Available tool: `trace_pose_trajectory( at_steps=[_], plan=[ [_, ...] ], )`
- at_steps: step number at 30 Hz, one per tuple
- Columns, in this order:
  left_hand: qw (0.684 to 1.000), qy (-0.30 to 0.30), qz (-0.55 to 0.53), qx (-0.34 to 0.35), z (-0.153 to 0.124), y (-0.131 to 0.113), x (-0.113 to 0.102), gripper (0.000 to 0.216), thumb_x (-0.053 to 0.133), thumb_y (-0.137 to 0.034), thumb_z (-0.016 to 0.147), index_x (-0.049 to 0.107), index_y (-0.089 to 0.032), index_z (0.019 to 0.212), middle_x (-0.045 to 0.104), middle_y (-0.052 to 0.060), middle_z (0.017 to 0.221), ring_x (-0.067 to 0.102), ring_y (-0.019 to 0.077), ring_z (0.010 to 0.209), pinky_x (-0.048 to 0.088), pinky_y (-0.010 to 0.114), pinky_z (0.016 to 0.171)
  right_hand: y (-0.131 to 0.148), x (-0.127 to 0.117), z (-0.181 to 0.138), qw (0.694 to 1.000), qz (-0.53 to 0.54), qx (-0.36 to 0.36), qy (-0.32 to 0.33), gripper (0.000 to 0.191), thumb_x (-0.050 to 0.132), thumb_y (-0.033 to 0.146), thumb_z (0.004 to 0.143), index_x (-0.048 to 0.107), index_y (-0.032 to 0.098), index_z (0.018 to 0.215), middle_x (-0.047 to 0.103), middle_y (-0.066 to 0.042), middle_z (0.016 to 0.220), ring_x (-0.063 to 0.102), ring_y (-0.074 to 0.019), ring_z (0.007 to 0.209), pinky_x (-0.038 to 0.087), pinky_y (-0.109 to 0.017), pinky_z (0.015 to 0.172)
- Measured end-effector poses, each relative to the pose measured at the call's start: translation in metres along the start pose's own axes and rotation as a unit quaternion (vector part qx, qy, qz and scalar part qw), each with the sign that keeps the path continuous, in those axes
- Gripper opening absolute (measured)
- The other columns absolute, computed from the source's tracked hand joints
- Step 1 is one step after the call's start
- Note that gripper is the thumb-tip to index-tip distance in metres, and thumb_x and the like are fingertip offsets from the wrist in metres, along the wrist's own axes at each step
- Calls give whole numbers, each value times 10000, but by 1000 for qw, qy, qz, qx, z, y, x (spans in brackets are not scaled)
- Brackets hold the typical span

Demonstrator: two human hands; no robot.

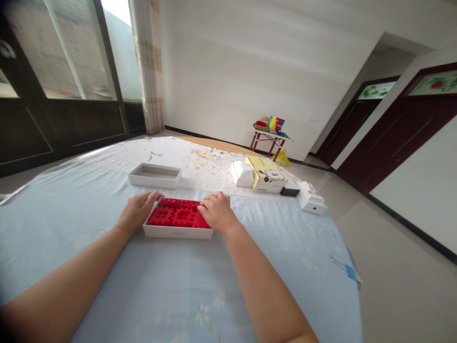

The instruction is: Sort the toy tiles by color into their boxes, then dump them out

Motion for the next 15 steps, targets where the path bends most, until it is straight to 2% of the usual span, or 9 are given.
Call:
trace_pose_trajectory(
  at_steps=[5, 10, 15],
  plan=[
    [1000, 0, 0, -1, 0, 2, 1, 526, 278, -490, 851, 710, -190, 861, 725, 59, 894, 629, 226, 926, 429, 266, 798, -2, 4, -1, 1000, 13, 3, 11, 243, 472, 334, 900, 668, 224, 991, 650, -41, 1054, 465, -200, 1040, 303, -366, 915],
    [1000, 2, 4, 1, -1, -1, 0, 530, 271, -493, 847, 706, -192, 868, 724, 55, 891, 627, 221, 915, 429, 258, 780, -4, 4, -1, 1000, 19, 15, -13, 297, 484, 393, 887, 643, 227, 1074, 597, -73, 1160, 428, -223, 1122, 293, -392, 950],
    [1000, 10, -8, 8, -3, -9, -4, 478, 367, -531, 798, 698, -189, 834, 719, 40, 834, 627, 224, 843, 425, 269, 768, -2, 12, -2, 999, 40, -2, 22, 303, 495, 387, 883, 631, 234, 1106, 614, -64, 1153, 418, -226, 1159, 280, -405, 983]
  ],
)
Point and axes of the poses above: each hand's wrist, its own z-axis towards the middle knuckle, its own x-axis out of the palm, y = z × x, the point moved 6 cm from there along z, towards the middle knuckle
